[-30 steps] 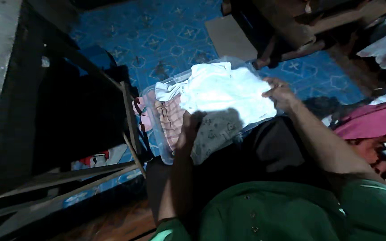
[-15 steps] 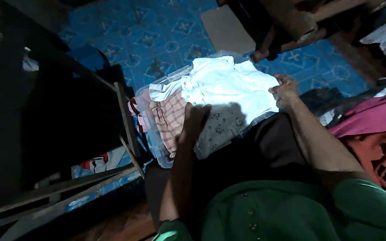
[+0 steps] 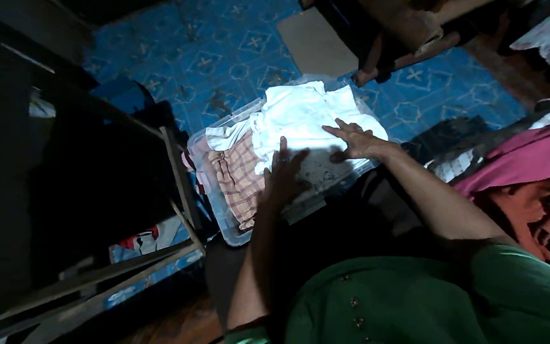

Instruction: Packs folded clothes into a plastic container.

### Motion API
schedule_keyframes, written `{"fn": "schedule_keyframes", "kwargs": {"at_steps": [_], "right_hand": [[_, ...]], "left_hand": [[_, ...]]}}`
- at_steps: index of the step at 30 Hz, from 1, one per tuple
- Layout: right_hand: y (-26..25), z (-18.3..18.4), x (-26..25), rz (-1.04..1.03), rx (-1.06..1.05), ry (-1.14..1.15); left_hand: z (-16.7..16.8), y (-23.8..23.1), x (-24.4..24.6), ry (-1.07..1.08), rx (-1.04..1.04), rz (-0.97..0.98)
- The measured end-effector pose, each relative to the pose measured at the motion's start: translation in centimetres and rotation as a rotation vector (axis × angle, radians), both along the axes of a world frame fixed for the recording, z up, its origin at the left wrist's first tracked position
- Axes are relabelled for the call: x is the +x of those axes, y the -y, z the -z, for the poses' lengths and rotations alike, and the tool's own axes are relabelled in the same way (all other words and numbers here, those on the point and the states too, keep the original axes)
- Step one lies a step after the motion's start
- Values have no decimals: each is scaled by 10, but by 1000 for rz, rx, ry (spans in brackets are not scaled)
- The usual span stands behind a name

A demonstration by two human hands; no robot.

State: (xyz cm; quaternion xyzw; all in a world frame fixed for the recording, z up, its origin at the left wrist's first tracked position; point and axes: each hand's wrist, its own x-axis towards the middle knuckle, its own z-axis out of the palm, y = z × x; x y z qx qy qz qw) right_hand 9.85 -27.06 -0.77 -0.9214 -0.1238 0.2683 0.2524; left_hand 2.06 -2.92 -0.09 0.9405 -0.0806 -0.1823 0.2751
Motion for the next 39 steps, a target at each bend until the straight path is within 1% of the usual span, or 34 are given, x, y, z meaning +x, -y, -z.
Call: {"fn": "schedule_keyframes", "kwargs": {"at_steps": [3,6,8,9,12,13,15,18,20,22,25,30,35,39], "right_hand": [[-2,12,5,0,-51,-54],[0,16,12,-26,-44,-74],[0,6,19,-70,62,-47],[-4,-5,22,-83,132,-23],[-29,-37,37,-87,291,115],[-42,-41,46,-76,290,184],[-72,-36,66,-49,231,236],[-112,-5,80,-73,85,177],[-126,8,83,-86,12,118],[-126,10,87,-87,-5,87],[-120,6,90,-105,26,55],[-115,9,90,-97,105,44],[-106,12,74,-67,178,97],[-77,13,41,-32,226,144]], "left_hand": [[22,2,4,60,-46,-31],[26,5,1,80,-40,-60],[26,4,-2,80,-46,-63],[25,4,-3,70,-37,-61],[19,6,-4,38,13,-41],[16,7,-4,14,18,-39],[14,7,-2,-18,13,-28],[15,3,-2,-13,-2,-12],[13,-2,0,-13,-13,15],[10,-7,5,-56,-13,64],[8,-13,9,-94,-38,119],[18,-14,8,-25,8,123],[24,-10,3,21,1,87],[28,-10,4,11,-30,82]]}}
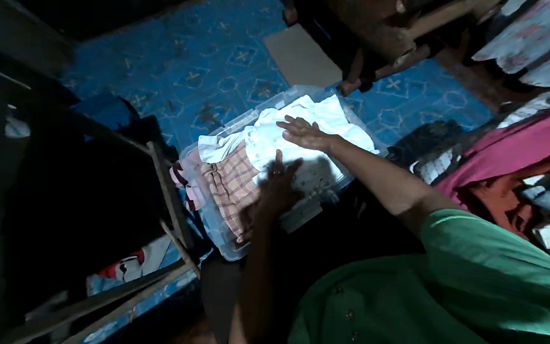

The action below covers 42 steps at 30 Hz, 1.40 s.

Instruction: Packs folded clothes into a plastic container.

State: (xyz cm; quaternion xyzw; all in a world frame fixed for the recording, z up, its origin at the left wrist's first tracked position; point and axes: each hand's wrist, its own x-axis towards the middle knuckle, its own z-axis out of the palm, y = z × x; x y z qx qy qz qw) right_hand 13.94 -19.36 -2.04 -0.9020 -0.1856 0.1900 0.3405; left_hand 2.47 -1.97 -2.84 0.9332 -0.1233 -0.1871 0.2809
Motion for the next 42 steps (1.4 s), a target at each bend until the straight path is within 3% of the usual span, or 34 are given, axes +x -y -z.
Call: {"fn": "schedule_keyframes", "kwargs": {"at_steps": [6,10,15,18,21,24,28,34,38,42], "right_hand": [[76,8,-47,145,-142,-117],[107,-6,-87,207,-198,-118],[141,-56,-157,225,-129,34],[177,-93,-208,383,-160,322],[221,-136,-256,621,-327,418],[254,-160,-300,804,-611,205],[277,-148,-333,907,-802,-59],[283,-151,-329,998,-685,103],[290,-179,-317,1216,-429,315],[285,-207,-286,1306,-139,464]], "left_hand": [[-1,-3,-4,23,-34,-10],[7,-3,-3,200,-129,51],[15,-11,-1,269,-278,108],[17,-13,0,276,-283,118],[17,-13,2,244,-303,119],[13,-14,1,208,-302,112],[2,-16,-1,124,-301,87],[-18,-26,-12,30,-516,-65],[-47,-20,-17,148,-628,-251],[-70,-11,-27,76,-800,-421]]}}
